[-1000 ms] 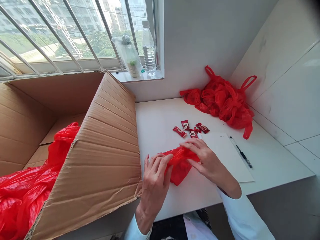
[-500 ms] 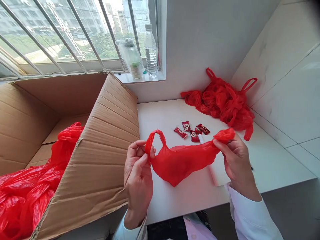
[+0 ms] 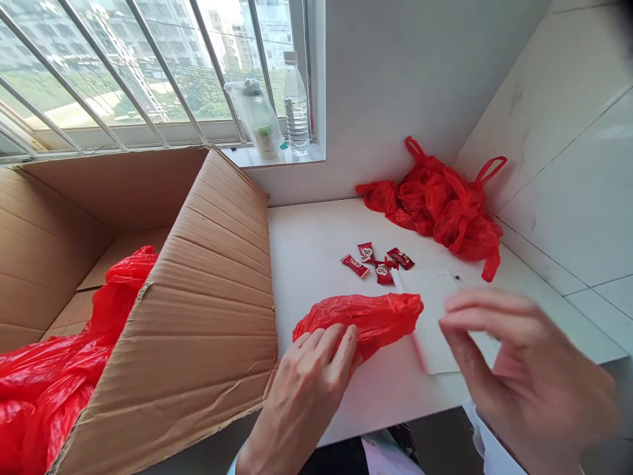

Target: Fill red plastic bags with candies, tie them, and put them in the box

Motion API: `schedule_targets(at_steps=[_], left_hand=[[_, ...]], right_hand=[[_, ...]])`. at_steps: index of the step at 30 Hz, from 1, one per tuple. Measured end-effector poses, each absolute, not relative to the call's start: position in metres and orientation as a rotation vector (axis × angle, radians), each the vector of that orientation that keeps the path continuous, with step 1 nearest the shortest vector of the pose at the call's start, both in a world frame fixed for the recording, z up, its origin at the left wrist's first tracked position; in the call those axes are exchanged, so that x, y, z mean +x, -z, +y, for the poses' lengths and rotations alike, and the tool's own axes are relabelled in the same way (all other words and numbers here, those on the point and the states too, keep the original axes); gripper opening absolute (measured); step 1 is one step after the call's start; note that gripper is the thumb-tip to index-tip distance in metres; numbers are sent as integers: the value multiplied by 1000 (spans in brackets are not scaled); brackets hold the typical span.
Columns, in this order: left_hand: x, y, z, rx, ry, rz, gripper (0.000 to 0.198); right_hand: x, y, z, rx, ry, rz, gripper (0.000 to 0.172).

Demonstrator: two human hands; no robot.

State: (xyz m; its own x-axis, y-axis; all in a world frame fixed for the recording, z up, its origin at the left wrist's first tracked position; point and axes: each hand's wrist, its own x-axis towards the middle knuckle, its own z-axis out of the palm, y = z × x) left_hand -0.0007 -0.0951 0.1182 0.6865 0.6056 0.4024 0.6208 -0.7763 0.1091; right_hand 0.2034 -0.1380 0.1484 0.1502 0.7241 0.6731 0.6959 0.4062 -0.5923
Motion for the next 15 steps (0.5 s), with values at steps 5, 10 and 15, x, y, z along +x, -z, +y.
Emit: schedule_targets(at_steps=[5, 10, 15], left_hand=[[-1, -101, -94, -2859, 511, -1228, 32], [-12, -59, -89, -2839, 731, -1264, 33], [-18, -47, -87, -2829, 596, -1255, 22]], right_hand=[[183, -132, -109, -1244, -221, -2333, 31], [203, -66, -86, -1526, -111, -2296, 24], [224, -55, -101, -1504, -117, -2373, 35]])
